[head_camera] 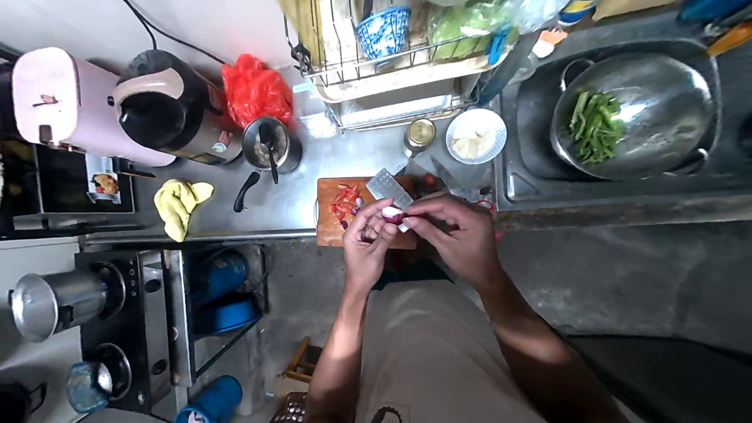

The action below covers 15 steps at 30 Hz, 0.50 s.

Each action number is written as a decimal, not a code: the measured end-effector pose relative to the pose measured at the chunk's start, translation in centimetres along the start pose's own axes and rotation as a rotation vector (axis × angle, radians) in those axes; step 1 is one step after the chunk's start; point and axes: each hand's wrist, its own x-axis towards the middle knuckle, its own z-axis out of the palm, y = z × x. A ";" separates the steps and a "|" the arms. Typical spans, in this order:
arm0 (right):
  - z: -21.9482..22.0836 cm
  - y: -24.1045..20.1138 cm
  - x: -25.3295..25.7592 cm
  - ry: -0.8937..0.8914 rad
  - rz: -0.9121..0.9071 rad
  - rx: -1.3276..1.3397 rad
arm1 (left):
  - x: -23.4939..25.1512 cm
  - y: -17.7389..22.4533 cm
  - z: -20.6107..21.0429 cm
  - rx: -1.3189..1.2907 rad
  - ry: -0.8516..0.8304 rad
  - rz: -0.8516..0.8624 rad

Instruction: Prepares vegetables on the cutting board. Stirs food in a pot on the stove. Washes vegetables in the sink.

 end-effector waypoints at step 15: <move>2.9 -8.0 -2.2 -0.016 0.078 0.039 | -2.4 6.9 -1.6 0.344 0.010 0.329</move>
